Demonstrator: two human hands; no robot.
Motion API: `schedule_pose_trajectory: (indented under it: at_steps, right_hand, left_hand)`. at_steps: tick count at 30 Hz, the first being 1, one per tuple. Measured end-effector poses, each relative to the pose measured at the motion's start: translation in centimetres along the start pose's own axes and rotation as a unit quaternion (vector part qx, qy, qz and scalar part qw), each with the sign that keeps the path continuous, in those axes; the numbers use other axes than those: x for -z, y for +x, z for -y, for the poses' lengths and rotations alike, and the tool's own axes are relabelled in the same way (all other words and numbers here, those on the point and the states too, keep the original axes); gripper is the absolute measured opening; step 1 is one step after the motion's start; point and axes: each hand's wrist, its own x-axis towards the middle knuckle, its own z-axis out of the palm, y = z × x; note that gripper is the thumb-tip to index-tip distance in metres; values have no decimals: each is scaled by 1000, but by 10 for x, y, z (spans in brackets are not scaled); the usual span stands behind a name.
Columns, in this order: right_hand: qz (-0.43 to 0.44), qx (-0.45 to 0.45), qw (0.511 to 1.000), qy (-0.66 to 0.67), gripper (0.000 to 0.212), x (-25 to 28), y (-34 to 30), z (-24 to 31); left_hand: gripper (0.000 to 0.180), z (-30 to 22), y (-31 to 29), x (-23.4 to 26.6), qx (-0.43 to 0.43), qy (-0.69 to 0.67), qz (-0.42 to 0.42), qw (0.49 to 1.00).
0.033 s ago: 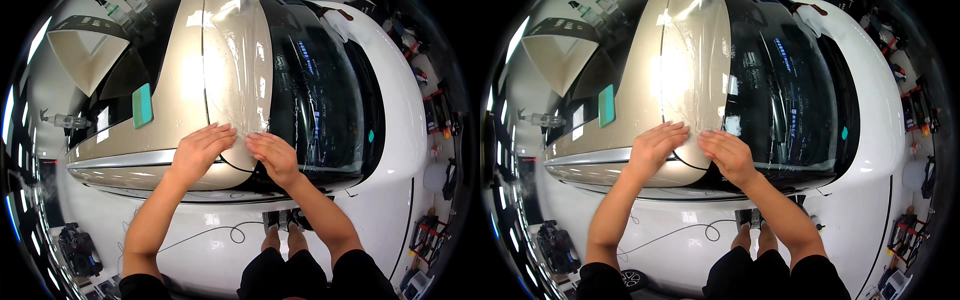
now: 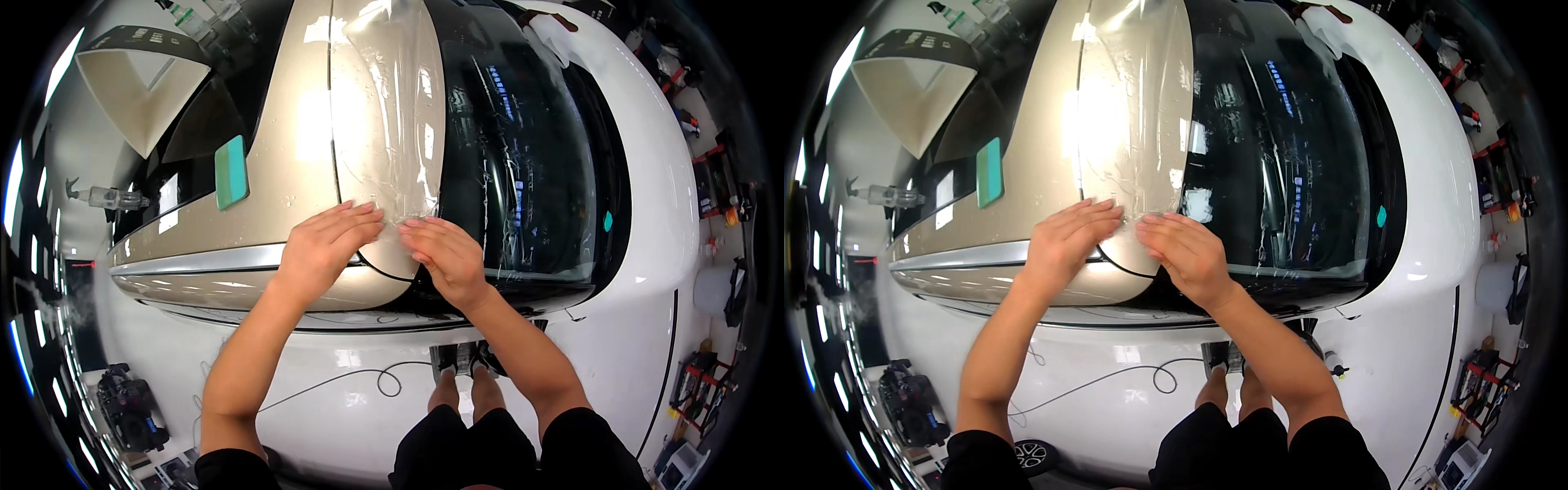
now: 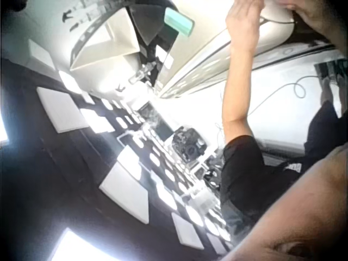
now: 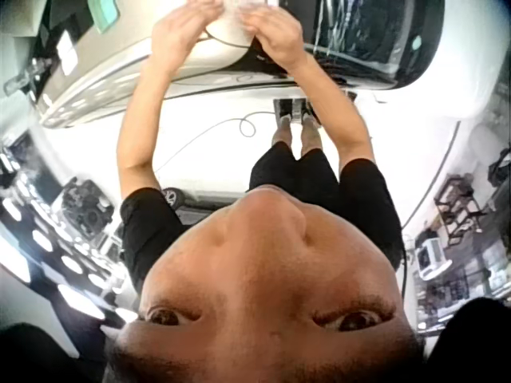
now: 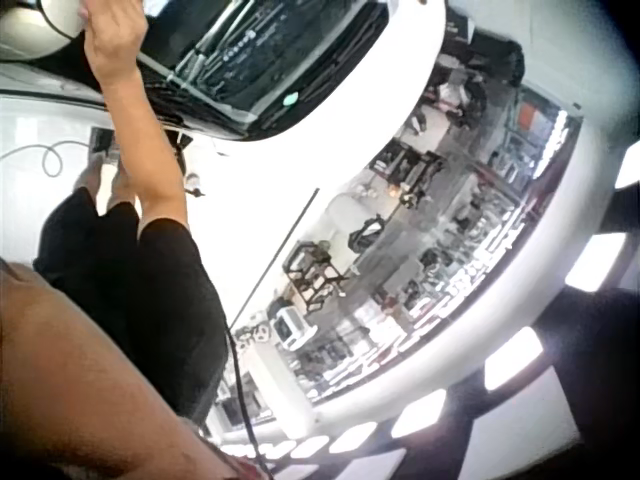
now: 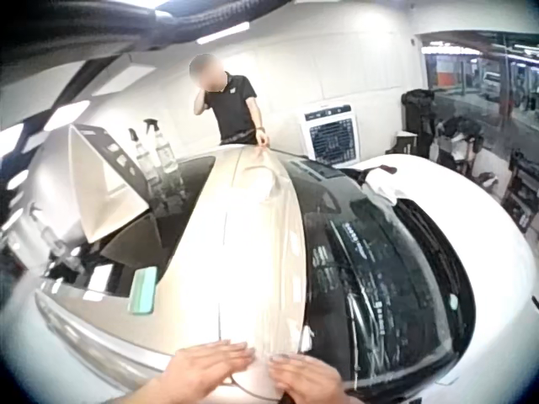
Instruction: The person applies a protective film to the roof of a white car. They use a spray bottle to wet the surface and a squeegee to smooth the film, removing air bubbles and ensuring adhesion. A second person assists by holding the film in place.
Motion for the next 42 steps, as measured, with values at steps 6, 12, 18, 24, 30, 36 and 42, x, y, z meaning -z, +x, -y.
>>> schedule_pose_trajectory:
  at_steps: [6,12,18,24,30,36,42]
  right_hand:
    - [-8,23,1000,-19,19,3,-15,6]
    - [-12,4,1000,-5,15,5,-6,6]
    - [-2,-7,1000,7,19,1,-13,8]
    - [-40,1,999,-3,11,-2,-15,9]
    - [-50,-6,999,1,11,-4,-15,9]
    - [-64,-16,998,-5,11,-3,-17,8]
    - [-76,-6,997,3,11,-4,-15,10]
  left_hand:
    - [18,-5,-2,4,-58,25,16,998]
    - [18,-9,-1,2,-71,55,-56,994]
    - [21,-4,-9,-1,-84,19,-37,996]
    - [20,-5,-7,2,-100,6,-35,994]
    - [18,-5,-7,0,-103,4,-31,994]
    - [16,-8,-3,-1,-99,5,-29,995]
    - [15,-8,-5,-4,-101,21,-45,994]
